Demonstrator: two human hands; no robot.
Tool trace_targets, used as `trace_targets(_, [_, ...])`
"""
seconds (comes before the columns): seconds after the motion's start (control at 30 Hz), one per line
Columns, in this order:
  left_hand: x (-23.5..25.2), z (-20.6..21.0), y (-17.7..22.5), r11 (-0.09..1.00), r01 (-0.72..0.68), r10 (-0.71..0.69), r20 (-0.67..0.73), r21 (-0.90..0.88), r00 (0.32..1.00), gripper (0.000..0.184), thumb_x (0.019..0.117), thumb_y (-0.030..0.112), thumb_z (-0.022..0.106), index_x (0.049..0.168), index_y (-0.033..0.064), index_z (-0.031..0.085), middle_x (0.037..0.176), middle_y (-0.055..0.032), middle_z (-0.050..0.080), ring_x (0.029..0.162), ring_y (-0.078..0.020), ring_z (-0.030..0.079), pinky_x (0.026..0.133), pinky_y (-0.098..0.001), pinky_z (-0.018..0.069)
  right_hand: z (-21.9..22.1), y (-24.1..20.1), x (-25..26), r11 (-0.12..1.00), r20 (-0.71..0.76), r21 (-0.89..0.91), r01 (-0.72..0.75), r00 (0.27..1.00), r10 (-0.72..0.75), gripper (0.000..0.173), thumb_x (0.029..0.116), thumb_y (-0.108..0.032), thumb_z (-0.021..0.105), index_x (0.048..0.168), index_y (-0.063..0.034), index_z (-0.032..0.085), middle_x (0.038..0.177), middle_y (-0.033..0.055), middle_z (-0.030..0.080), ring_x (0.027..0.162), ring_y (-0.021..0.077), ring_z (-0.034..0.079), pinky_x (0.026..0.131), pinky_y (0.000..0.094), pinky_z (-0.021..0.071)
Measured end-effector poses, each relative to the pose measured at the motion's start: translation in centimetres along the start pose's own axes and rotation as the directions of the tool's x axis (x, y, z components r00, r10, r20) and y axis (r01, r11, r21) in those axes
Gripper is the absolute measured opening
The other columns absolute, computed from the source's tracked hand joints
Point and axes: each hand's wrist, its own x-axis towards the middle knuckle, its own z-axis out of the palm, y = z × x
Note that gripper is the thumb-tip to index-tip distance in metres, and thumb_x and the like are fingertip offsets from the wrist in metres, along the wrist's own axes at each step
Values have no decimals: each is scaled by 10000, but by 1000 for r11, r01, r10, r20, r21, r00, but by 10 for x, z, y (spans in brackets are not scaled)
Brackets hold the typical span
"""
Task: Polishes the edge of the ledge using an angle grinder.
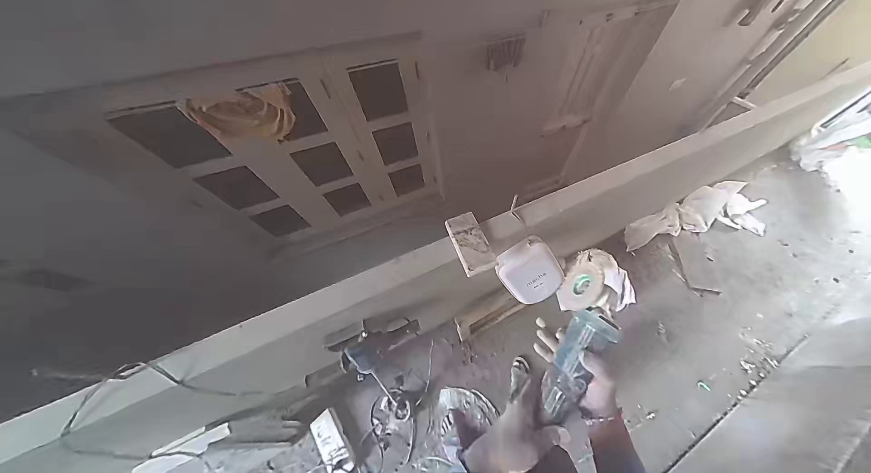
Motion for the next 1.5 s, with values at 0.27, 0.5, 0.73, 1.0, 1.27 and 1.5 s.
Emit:
trace_targets(0.27, [-1, -13, 11, 940, -135, 93, 144, 314, 985, 737, 907, 368, 766, 1502, 74, 446, 1264, -149, 677, 1127, -244, 682, 1009, -497, 545, 3, 4, -18, 979, -10, 202, 3, 1000, -1, 465, 835, -355, 750, 1211, -94, 664, 910, 97, 708, 781, 218, 718, 678, 405, 614])
trace_targets(0.5, [2, -11, -16, 985, 137, -122, 131, -109, 984, 570, 726, 126, 885, 1205, -4, 605, 1054, -122, 702, 952, -198, 687, 869, -412, 584, 13, 15, -27, 990, -159, 141, -28, 986, 51, 433, 777, -334, 793, 1125, -102, 685, 868, 111, 727, 729, 231, 737, 611, 406, 628])
trace_targets(0.73, [-3, -66, -16, 987, 120, -141, 227, 106, 964, 514, 843, 192, 825, 1267, -4, 609, 1094, -151, 711, 963, -244, 700, 883, -459, 589, 4, 24, -24, 987, -349, -130, -89, 936, 39, 422, 807, -270, 762, 1146, -60, 624, 844, 126, 721, 686, 229, 728, 592, 393, 629])
trace_targets(1.0, [87, -275, 94, 638, 323, 202, -557, 699, 806, 366, 1033, 353, 556, 1241, 77, 678, 1187, -125, 698, 1117, -270, 673, 988, -511, 537, -17, 67, 21, 148, -348, -936, -318, 900, -263, 663, 627, -411, 861, 1115, -1, 677, 907, 108, 733, 834, 220, 719, 788, 483, 596])
trace_targets(1.27, [219, -373, 26, 773, 213, 106, -452, 598, 886, 478, 1059, 481, 495, 1344, 124, 637, 1182, -175, 704, 1089, -313, 689, 980, -574, 524, -38, 159, 49, -46, -135, -986, -157, 941, -311, 680, 630, -560, 783, 1053, -34, 704, 788, 45, 733, 710, 164, 722, 640, 441, 598])
trace_targets(1.5, [225, -373, -1, 798, 90, 250, -463, 596, 850, 411, 1004, 455, 623, 1278, 155, 688, 1112, -79, 732, 1010, -186, 704, 939, -470, 563, -42, 166, 68, -107, -81, -987, -121, 945, -318, 678, 623, -543, 767, 1095, -62, 697, 806, 39, 739, 716, 173, 726, 616, 448, 589])
